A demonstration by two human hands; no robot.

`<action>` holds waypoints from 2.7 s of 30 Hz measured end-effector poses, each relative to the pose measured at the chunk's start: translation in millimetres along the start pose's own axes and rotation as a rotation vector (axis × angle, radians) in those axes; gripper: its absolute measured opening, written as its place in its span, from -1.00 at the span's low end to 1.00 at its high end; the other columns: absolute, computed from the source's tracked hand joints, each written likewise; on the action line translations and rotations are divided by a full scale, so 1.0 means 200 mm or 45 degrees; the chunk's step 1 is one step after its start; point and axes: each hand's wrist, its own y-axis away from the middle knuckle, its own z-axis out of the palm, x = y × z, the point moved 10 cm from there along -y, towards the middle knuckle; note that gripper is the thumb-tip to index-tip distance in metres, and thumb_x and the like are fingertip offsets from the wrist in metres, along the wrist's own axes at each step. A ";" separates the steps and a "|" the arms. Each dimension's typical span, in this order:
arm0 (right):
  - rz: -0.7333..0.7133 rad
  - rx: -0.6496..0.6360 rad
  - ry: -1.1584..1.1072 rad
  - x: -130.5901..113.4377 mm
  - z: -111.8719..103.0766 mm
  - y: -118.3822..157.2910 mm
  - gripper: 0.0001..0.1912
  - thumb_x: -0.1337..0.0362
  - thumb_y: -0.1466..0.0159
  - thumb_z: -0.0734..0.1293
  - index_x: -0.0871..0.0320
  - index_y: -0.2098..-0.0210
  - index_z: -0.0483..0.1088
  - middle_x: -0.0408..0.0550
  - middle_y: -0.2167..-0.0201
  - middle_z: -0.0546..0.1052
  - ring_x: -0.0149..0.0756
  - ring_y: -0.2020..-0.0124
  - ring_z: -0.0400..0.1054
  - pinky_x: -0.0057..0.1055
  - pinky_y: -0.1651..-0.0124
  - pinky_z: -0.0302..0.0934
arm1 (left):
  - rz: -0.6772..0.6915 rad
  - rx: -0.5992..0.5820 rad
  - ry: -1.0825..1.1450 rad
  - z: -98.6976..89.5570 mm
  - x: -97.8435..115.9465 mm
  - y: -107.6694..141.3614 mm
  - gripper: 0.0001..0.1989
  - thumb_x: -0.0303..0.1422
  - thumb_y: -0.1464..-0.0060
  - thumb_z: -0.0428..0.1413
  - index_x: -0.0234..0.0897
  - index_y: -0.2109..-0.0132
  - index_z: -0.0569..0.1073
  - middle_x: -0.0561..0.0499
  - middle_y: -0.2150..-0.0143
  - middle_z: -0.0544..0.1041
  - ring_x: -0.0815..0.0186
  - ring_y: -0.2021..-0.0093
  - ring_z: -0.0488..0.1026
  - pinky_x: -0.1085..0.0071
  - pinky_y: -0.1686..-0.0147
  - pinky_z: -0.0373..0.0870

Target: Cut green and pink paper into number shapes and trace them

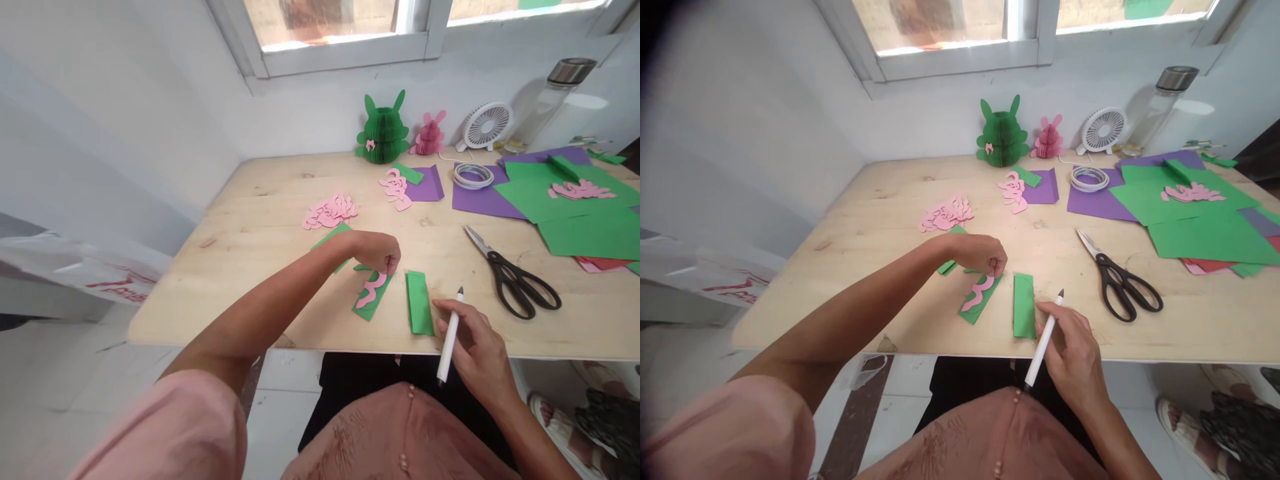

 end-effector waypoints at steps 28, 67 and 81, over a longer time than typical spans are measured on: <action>-0.457 -0.076 0.237 -0.20 0.05 -0.01 -0.64 0.46 -0.23 0.24 0.09 0.00 0.35 0.08 0.09 0.56 -0.09 0.04 0.43 -0.06 0.01 0.27 | 0.030 0.078 -0.001 0.01 0.00 0.01 -0.78 -0.52 0.09 0.08 -0.25 0.27 0.54 0.04 0.27 0.59 0.37 0.29 0.45 0.54 0.39 0.27; -0.559 -0.045 0.308 -0.21 0.07 0.02 -0.68 0.46 -0.24 0.28 0.20 0.00 0.32 0.15 0.10 0.55 -0.05 0.01 0.40 -0.10 0.00 0.24 | 0.053 0.399 -0.065 -0.08 0.02 0.08 -0.73 -0.61 0.05 0.04 -0.28 0.26 0.57 -0.03 0.22 0.60 0.29 0.22 0.47 0.45 0.32 0.28; -0.504 -0.001 0.306 -0.21 0.05 0.01 -0.65 0.47 -0.24 0.27 0.17 -0.02 0.29 0.13 0.10 0.55 -0.09 0.03 0.40 -0.09 -0.02 0.24 | -0.027 1.121 -0.061 0.34 0.34 0.38 -0.71 -0.48 -0.14 -0.02 -0.33 -0.01 0.40 -0.10 0.13 0.55 0.11 0.05 0.36 0.07 -0.05 0.18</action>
